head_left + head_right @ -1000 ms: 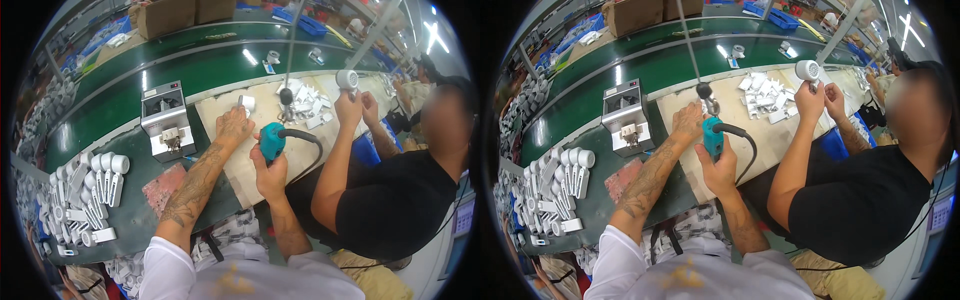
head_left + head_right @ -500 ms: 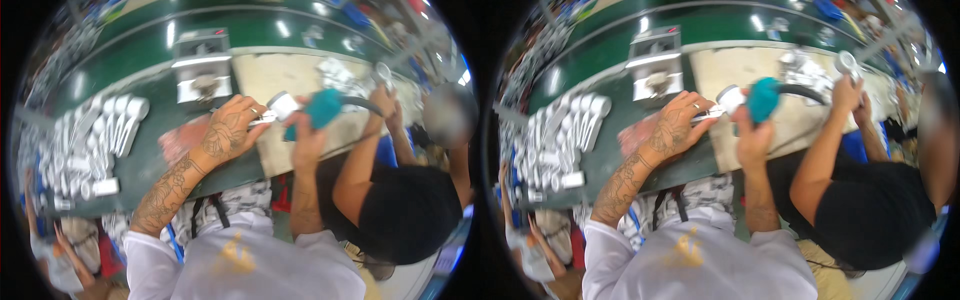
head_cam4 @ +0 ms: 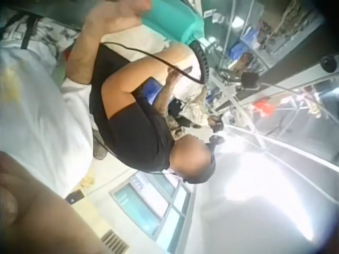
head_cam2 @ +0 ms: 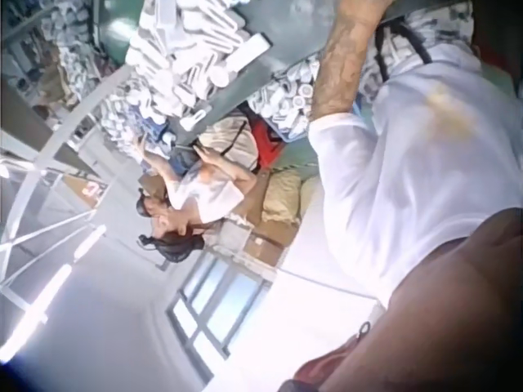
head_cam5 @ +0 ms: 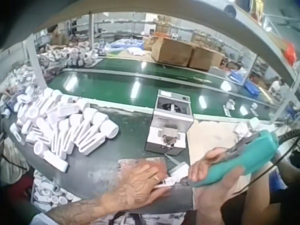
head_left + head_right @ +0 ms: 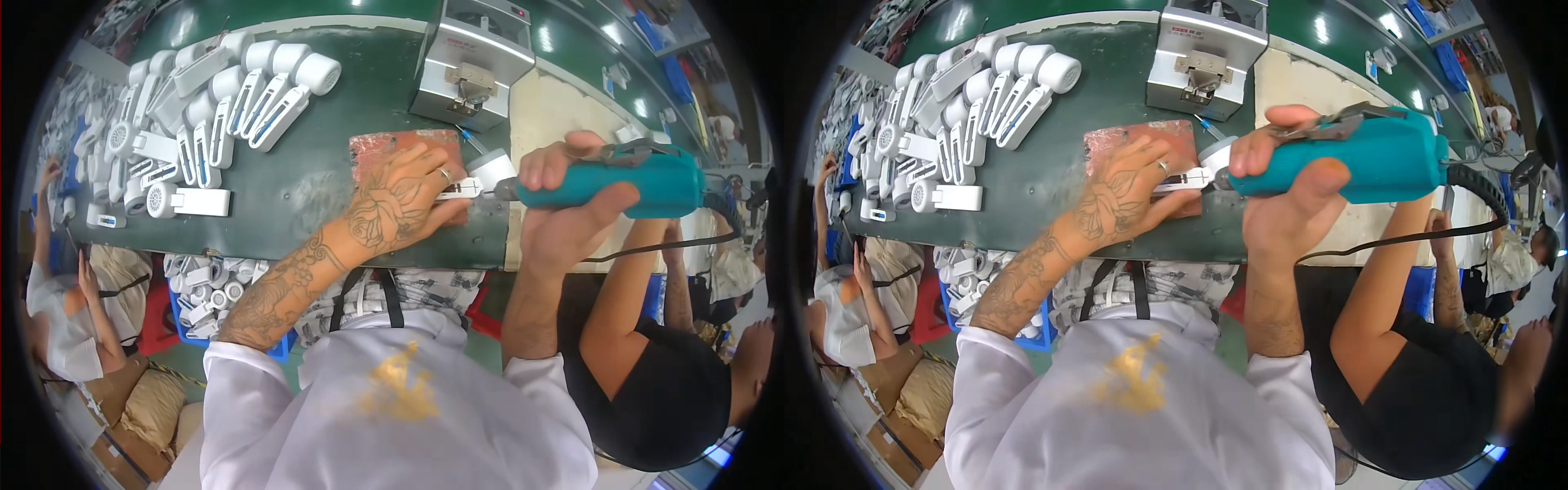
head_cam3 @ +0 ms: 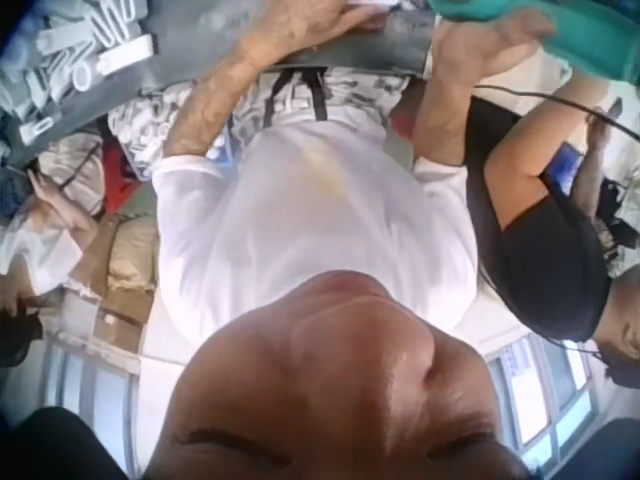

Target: Assembling the housing and electronic components of handheld fans at a factory workstation.

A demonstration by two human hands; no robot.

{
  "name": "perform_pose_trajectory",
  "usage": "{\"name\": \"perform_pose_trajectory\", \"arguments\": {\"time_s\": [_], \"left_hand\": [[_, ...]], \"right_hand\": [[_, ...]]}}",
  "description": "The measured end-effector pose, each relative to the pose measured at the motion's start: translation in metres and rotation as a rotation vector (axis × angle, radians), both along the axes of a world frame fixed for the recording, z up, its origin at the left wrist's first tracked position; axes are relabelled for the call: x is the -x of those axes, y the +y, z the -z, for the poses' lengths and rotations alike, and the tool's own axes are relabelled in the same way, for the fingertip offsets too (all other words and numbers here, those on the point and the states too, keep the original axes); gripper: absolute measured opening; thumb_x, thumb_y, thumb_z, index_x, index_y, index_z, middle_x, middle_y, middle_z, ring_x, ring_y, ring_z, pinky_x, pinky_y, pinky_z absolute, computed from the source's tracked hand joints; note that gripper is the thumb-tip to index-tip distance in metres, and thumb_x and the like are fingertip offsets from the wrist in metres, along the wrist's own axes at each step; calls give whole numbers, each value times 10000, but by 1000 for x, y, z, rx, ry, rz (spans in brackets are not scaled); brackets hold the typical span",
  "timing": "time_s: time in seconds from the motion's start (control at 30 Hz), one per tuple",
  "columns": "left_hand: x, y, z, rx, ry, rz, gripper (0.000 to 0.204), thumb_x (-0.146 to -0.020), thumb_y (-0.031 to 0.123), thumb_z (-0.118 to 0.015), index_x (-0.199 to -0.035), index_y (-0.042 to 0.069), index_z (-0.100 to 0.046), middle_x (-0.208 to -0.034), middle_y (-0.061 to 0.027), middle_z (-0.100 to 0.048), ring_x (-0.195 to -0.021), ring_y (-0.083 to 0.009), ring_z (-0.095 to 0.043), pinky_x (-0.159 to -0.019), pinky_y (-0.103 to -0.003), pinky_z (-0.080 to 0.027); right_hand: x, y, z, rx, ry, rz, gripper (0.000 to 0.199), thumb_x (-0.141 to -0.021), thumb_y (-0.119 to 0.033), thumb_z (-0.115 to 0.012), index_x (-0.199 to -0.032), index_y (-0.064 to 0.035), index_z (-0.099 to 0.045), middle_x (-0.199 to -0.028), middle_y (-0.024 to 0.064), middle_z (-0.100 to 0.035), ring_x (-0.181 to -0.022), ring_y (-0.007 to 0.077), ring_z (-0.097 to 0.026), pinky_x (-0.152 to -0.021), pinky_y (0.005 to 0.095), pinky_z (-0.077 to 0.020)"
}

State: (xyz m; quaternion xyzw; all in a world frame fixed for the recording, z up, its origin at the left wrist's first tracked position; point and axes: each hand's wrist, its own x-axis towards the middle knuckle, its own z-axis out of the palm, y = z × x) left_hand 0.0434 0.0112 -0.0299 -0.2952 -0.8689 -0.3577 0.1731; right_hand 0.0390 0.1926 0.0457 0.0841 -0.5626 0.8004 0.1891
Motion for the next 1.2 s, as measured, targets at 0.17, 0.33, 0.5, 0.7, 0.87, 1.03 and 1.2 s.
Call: {"name": "perform_pose_trajectory", "arguments": {"time_s": [0.17,0.33,0.5,0.7,0.87,1.03,1.2], "left_hand": [[0,1,0,-72,-16,52,290,-869,256,-803,-1055,57,-706,-1002,-110,-641,-957,-327,-624,-848,-453,-519],[6,-2,-3,-68,-64,99,297,-869,246,-806,-1064,45,-707,-1003,-113,-649,-916,-325,-611,-853,-450,-516],[28,-15,-8,44,-115,68,329,-897,348,-746,-1047,56,-723,-1027,-84,-641,-1026,-293,-576,-905,-433,-485],[31,-14,3,90,49,64,395,-920,374,-743,-1191,89,-705,-1106,-75,-654,-1048,-293,-589,-934,-429,-477],[31,-15,1,64,-35,-8,428,-923,389,-734,-1222,85,-697,-1096,-78,-654,-1025,-292,-596,-929,-427,-490],[30,-10,3,50,-14,-37,433,-927,392,-729,-1225,80,-694,-1086,-84,-649,-1027,-299,-595,-928,-431,-492],[29,-14,6,29,-27,-59,433,-931,399,-723,-1223,81,-693,-1082,-88,-647,-1031,-302,-592,-927,-440,-490]], "right_hand": [[3,-21,9,-137,19,-19,945,-883,-855,-493,-1246,12,-587,-702,28,-509,-649,163,-515,-641,337,-451],[13,-25,11,-122,14,-15,961,-876,-862,-491,-1222,28,-601,-682,23,-500,-636,161,-519,-629,338,-453],[43,-23,3,-33,128,-25,887,-906,-738,-629,-1194,100,-582,-737,73,-569,-657,183,-564,-653,341,-499],[110,-28,10,-133,244,26,559,-1041,-506,-623,-1051,53,-643,-725,52,-617,-654,154,-613,-620,277,-486],[119,-39,16,-291,257,13,640,-1005,-592,-622,-1042,47,-600,-760,87,-599,-660,206,-598,-609,334,-495],[120,-39,19,-208,222,-25,469,-1054,-435,-631,-959,24,-626,-713,45,-620,-643,143,-605,-614,280,-492],[92,-41,7,-150,53,-49,514,-1047,-469,-626,-1011,43,-646,-704,52,-606,-609,149,-586,-583,298,-485]]}}
